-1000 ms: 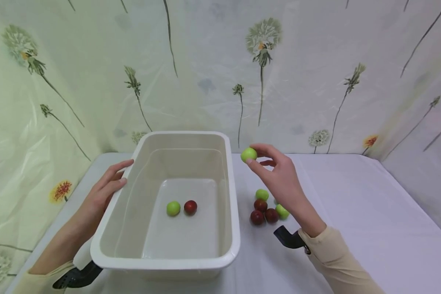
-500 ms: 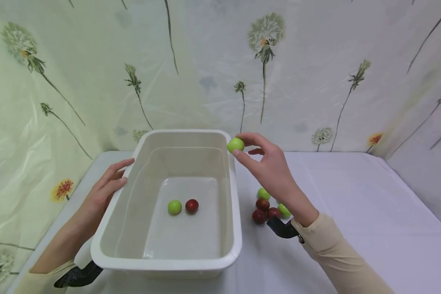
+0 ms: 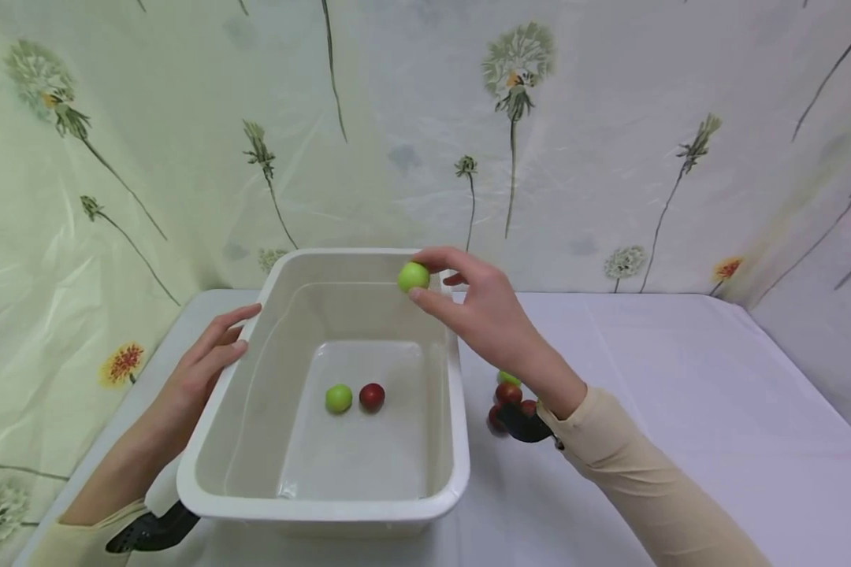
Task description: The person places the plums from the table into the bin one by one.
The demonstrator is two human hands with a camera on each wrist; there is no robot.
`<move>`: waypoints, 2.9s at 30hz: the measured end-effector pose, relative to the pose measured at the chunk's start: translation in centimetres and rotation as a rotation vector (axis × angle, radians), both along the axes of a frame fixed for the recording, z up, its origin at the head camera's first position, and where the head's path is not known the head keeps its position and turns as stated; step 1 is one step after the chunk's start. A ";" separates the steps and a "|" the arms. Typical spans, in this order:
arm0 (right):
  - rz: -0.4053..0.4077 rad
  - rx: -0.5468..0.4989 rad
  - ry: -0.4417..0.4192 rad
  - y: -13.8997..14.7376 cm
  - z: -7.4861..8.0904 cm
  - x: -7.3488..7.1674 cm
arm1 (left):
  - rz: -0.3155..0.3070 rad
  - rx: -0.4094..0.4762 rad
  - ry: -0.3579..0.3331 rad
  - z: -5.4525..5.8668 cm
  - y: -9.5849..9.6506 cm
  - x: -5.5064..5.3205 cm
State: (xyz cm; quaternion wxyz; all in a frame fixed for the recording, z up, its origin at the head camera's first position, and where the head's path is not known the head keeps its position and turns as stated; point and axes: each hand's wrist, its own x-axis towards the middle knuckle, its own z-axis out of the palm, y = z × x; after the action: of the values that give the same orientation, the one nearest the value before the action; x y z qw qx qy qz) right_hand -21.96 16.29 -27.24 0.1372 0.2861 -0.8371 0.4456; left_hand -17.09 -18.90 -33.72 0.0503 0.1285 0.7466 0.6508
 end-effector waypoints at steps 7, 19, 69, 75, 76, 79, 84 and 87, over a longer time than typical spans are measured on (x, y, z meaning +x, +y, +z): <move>0.096 0.050 -0.011 -1.2 0.0 -0.2 | -0.004 0.005 0.001 0.2 0.1 0.0; 0.132 0.163 -0.078 -2.3 -1.1 -0.4 | -0.001 -0.002 0.000 0.0 -0.1 -0.2; 0.059 0.164 -0.077 -1.9 -2.1 0.1 | 0.003 0.011 0.001 -0.3 -0.1 0.0; 0.018 0.126 -0.065 -0.9 -2.1 0.7 | -0.013 0.009 0.007 -0.3 -0.2 -0.1; 0.016 0.115 -0.061 -0.7 -2.1 0.8 | -0.015 0.010 0.008 -0.3 -0.2 -0.1; -0.001 0.104 -0.055 -0.1 -2.2 1.0 | -0.014 0.012 0.010 -0.3 -0.2 -0.1; -0.024 0.083 -0.038 0.7 -2.4 1.2 | -0.008 0.006 0.007 -0.3 -0.2 -0.1; -0.041 0.076 -0.028 1.1 -2.5 1.2 | -0.006 0.007 0.007 -0.3 -0.2 -0.1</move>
State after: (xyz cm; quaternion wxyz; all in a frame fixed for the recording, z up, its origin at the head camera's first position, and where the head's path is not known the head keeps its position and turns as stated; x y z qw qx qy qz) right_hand -20.72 17.44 -29.70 0.1239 0.2675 -0.8610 0.4145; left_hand -17.23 -19.13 -33.99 0.0492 0.1331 0.7442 0.6527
